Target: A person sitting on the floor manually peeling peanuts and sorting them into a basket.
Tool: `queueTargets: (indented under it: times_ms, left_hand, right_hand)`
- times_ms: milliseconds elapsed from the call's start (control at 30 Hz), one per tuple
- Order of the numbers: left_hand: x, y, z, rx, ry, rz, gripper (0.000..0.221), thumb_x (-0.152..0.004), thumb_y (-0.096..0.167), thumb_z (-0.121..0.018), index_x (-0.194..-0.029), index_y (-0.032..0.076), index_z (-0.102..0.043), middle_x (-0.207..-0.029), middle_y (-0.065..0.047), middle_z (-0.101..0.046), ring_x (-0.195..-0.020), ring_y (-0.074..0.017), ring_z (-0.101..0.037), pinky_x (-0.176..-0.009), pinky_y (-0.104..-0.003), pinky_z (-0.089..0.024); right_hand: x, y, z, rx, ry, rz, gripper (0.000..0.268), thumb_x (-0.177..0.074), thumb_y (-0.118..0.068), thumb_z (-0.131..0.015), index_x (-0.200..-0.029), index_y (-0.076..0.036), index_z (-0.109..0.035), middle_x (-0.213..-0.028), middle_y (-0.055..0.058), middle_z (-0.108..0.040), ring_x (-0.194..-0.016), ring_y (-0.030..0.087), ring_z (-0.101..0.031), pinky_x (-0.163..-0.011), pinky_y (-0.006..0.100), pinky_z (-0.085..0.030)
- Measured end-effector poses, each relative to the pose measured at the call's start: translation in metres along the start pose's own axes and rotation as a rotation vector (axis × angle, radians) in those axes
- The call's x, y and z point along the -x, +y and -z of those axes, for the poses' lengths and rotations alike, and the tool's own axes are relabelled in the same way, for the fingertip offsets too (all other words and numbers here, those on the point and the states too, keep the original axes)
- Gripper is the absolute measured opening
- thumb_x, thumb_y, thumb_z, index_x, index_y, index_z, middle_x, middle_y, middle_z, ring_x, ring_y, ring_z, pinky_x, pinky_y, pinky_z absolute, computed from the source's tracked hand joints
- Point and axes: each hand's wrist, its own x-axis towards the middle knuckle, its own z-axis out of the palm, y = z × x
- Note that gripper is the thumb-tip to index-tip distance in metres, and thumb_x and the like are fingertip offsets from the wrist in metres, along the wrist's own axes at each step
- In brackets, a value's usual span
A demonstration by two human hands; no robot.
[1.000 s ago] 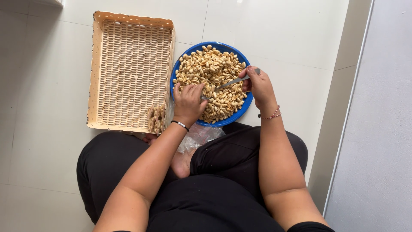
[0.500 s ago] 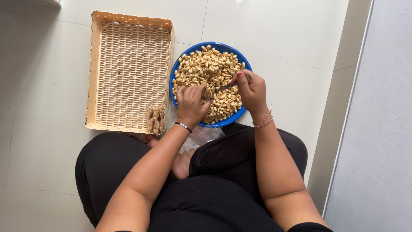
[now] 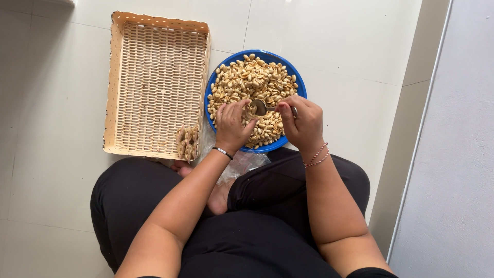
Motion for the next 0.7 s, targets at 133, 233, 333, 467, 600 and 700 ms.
queueTargets:
  times_ms: [133,233,333,467,600,700]
  left_hand:
    - [0.000,-0.004,0.000,0.020,0.020,0.007,0.064,-0.078,0.034,-0.084,-0.134,0.018,-0.058,-0.117,-0.003,-0.071,-0.119,-0.0215,-0.063,-0.113,-0.048,-0.036]
    - [-0.001,-0.007,0.003,0.060,0.076,-0.025,0.062,-0.078,0.033,-0.084,-0.132,0.016,-0.060,-0.112,-0.005,-0.073,-0.114,-0.0233,-0.066,-0.108,-0.045,-0.042]
    - [-0.001,-0.010,0.003,0.099,0.116,-0.047,0.062,-0.078,0.031,-0.084,-0.132,0.012,-0.061,-0.111,-0.008,-0.073,-0.111,-0.0259,-0.067,-0.106,-0.044,-0.046]
    - [-0.002,-0.014,0.002,0.131,0.141,-0.097,0.057,-0.078,0.027,-0.084,-0.129,0.009,-0.064,-0.109,-0.008,-0.074,-0.108,-0.0273,-0.069,-0.103,-0.044,-0.049]
    - [-0.004,-0.013,0.009,0.037,0.149,-0.207,0.058,-0.080,0.033,-0.083,-0.130,0.009,-0.065,-0.113,-0.008,-0.073,-0.108,-0.0247,-0.069,-0.106,-0.042,-0.048]
    - [-0.004,-0.012,0.012,0.060,0.150,-0.204,0.059,-0.079,0.032,-0.083,-0.130,0.008,-0.065,-0.113,-0.009,-0.073,-0.109,-0.0258,-0.069,-0.107,-0.043,-0.048]
  right_hand:
    - [-0.002,-0.004,0.002,0.000,0.022,0.035,0.030,-0.107,-0.019,-0.055,-0.083,-0.010,-0.069,-0.071,0.002,-0.068,-0.056,0.027,-0.060,-0.055,0.034,-0.051]
    - [-0.001,-0.003,0.002,-0.044,0.057,0.049,0.035,-0.109,-0.019,-0.051,-0.078,-0.011,-0.068,-0.066,0.002,-0.065,-0.050,0.024,-0.050,-0.050,0.032,-0.045]
    - [0.000,-0.003,-0.001,-0.085,0.079,0.052,0.038,-0.110,-0.021,-0.048,-0.079,-0.010,-0.067,-0.065,0.002,-0.065,-0.049,0.021,-0.046,-0.049,0.030,-0.044]
    - [-0.001,-0.006,-0.010,-0.051,-0.009,0.110,0.033,-0.108,-0.018,-0.052,-0.079,-0.010,-0.067,-0.069,0.004,-0.066,-0.049,0.029,-0.051,-0.048,0.035,-0.046]
    - [-0.010,-0.020,-0.012,-0.031,-0.125,0.139,0.028,-0.106,-0.018,-0.054,-0.083,-0.009,-0.068,-0.065,0.007,-0.062,-0.050,0.033,-0.055,-0.048,0.038,-0.048]
    - [-0.013,-0.025,-0.012,-0.021,-0.129,0.146,0.028,-0.106,-0.018,-0.054,-0.085,-0.009,-0.069,-0.063,0.007,-0.057,-0.050,0.032,-0.055,-0.049,0.038,-0.049]
